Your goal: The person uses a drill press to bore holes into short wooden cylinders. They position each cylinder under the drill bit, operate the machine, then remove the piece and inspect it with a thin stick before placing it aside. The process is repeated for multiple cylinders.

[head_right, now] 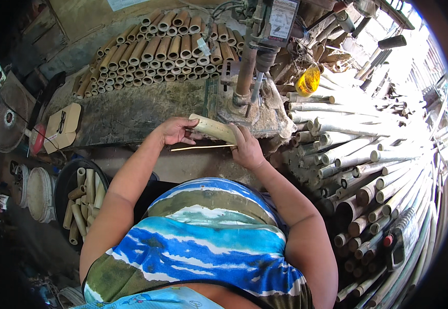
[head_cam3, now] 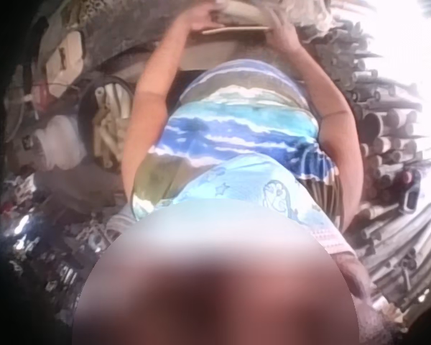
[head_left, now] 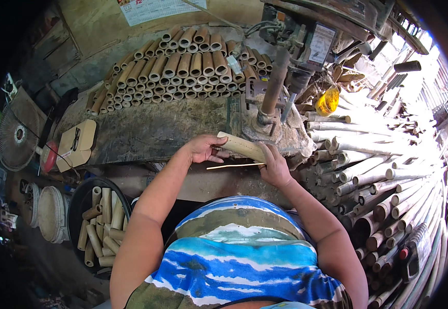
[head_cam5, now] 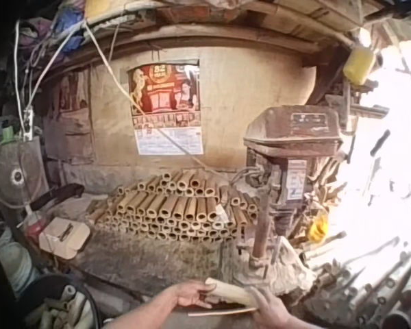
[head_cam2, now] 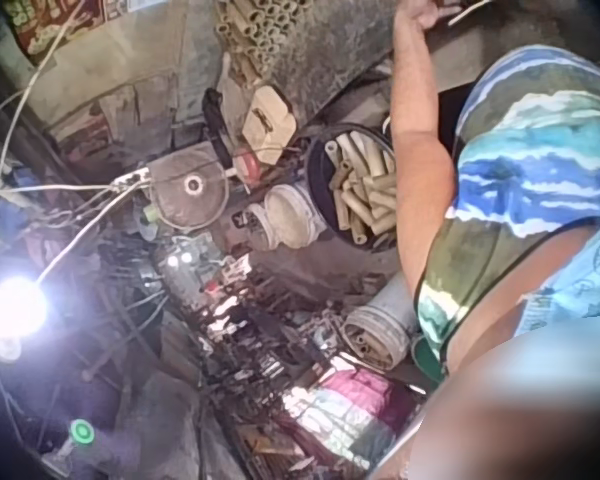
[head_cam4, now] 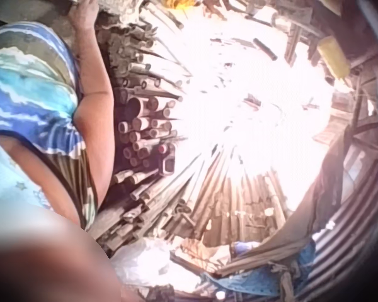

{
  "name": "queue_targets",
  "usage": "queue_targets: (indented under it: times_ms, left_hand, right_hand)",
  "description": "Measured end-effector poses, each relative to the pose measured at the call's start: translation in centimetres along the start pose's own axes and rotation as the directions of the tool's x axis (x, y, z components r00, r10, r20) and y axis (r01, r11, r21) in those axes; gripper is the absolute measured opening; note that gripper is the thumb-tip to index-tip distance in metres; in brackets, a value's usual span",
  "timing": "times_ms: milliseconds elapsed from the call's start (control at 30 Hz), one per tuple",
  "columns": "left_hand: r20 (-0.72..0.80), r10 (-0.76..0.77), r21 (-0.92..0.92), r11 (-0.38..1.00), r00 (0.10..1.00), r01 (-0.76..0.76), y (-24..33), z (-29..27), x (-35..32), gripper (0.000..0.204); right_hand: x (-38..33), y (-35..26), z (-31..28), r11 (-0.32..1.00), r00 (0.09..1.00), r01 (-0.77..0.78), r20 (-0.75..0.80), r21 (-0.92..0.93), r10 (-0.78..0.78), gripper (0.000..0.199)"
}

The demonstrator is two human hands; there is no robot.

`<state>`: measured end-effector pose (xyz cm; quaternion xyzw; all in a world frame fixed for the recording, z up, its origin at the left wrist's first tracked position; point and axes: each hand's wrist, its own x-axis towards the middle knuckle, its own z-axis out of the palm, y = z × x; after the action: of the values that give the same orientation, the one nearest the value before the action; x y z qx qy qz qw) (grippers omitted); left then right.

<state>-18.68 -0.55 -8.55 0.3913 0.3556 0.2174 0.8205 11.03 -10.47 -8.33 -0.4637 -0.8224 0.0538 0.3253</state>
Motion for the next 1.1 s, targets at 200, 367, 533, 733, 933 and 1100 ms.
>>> queue_targets:
  times_ms: [200, 367, 533, 733, 933, 1100]
  left_hand:
    - [-0.01, 0.037, -0.138, 0.99, 0.999, -0.038, -2.2, 1.1, 0.1, 0.042]
    - [-0.037, 0.065, -0.212, 0.975, 0.997, -0.072, -3.4, 1.4, 0.0, 0.04]
    - [-0.073, 0.143, -0.248, 0.956, 0.987, -0.156, -4.5, 1.4, 0.1, 0.037]
    - [-0.258, 0.138, -0.165, 0.969, 0.956, -0.184, -4.9, 1.7, 0.8, 0.037]
    - [-0.383, 0.222, -0.096, 0.956, 0.896, -0.278, -5.6, 1.9, 1.7, 0.041]
    - [-0.547, 0.307, 0.089, 0.946, 0.779, -0.311, -6.1, 3.0, 2.4, 0.059]
  right_hand:
    - [0.0, 0.3, -0.9, 0.997, 0.998, 0.06, -0.027, -0.051, -0.061, 0.073]
    - [-0.1, 0.2, -1.4, 0.993, 0.995, 0.091, -0.022, -0.08, -0.093, 0.071]
    - [0.3, 0.2, -1.1, 0.992, 0.994, 0.103, -0.038, -0.069, -0.105, 0.067]
    - [1.2, 0.5, 0.1, 0.973, 0.963, -0.232, 0.139, 0.005, 0.229, 0.062]
    - [0.9, 1.3, 0.9, 0.922, 0.915, -0.385, 0.147, 0.031, 0.377, 0.059]
    - [0.6, 1.1, 0.7, 0.95, 0.943, -0.308, 0.147, 0.05, 0.298, 0.062]
